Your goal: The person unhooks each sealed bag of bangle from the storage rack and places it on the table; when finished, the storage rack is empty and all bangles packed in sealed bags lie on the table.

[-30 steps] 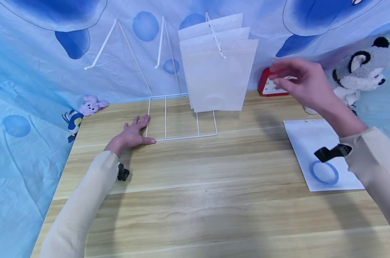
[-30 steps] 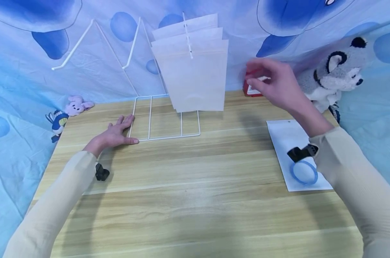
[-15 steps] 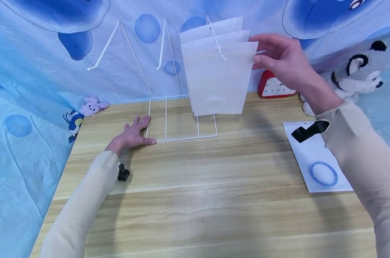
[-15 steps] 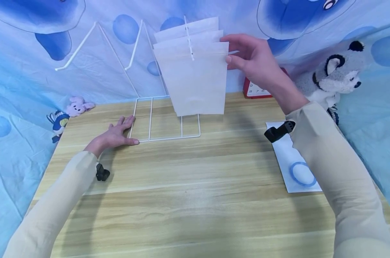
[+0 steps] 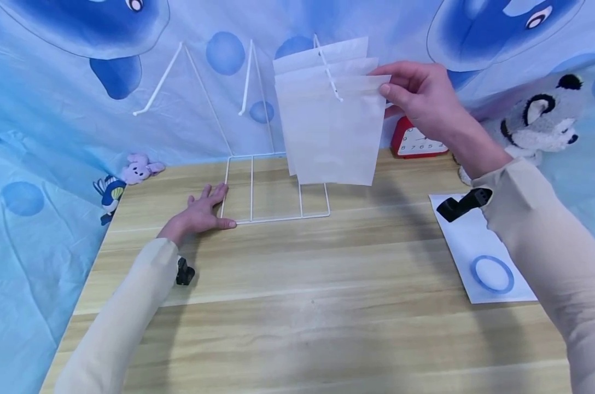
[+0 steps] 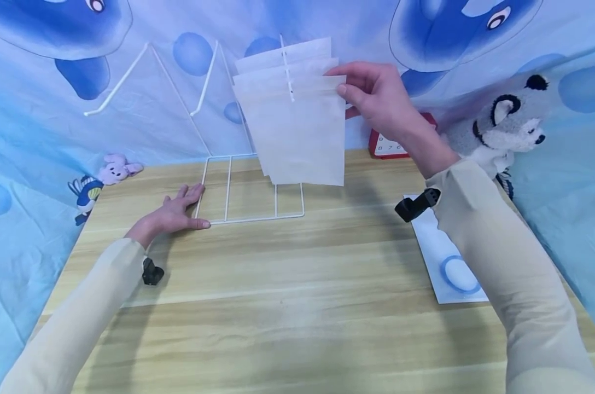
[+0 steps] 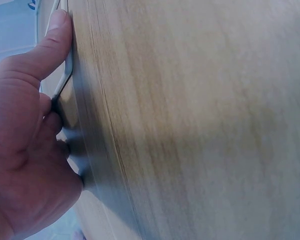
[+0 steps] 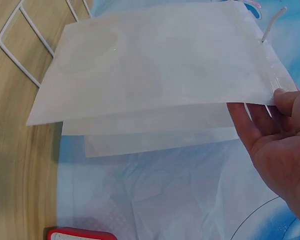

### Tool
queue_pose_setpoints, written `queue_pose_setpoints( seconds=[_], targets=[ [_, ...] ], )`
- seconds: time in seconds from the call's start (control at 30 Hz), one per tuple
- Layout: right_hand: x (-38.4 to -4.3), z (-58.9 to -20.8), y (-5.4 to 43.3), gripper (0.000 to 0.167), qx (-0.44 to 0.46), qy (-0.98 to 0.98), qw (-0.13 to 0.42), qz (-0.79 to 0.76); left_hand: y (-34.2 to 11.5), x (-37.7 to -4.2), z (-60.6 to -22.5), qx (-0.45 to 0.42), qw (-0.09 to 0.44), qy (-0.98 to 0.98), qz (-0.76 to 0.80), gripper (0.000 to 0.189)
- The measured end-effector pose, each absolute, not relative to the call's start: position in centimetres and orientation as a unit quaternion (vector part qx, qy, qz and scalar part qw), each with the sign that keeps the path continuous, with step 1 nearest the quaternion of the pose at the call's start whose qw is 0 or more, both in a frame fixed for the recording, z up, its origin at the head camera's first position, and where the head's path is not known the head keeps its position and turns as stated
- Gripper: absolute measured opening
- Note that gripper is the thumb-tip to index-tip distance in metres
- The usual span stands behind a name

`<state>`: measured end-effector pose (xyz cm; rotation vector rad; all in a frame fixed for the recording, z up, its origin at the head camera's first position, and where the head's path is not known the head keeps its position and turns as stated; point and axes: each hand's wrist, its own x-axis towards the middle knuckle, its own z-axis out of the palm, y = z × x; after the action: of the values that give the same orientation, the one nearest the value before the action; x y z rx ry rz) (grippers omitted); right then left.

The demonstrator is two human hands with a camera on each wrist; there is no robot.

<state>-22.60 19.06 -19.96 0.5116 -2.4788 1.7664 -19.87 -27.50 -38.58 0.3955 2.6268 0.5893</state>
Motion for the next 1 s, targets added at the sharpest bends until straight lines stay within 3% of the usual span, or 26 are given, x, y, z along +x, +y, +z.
queue_pose_setpoints(
  seconds=[1.0],
  targets=[
    [-18.7, -17.8, 21.1, 0.031, 0.181, -0.715, -0.019, 0.675, -27.3, -20.6, -37.6, 0.136, 0.21, 0.944, 0.217, 0.108]
  ],
)
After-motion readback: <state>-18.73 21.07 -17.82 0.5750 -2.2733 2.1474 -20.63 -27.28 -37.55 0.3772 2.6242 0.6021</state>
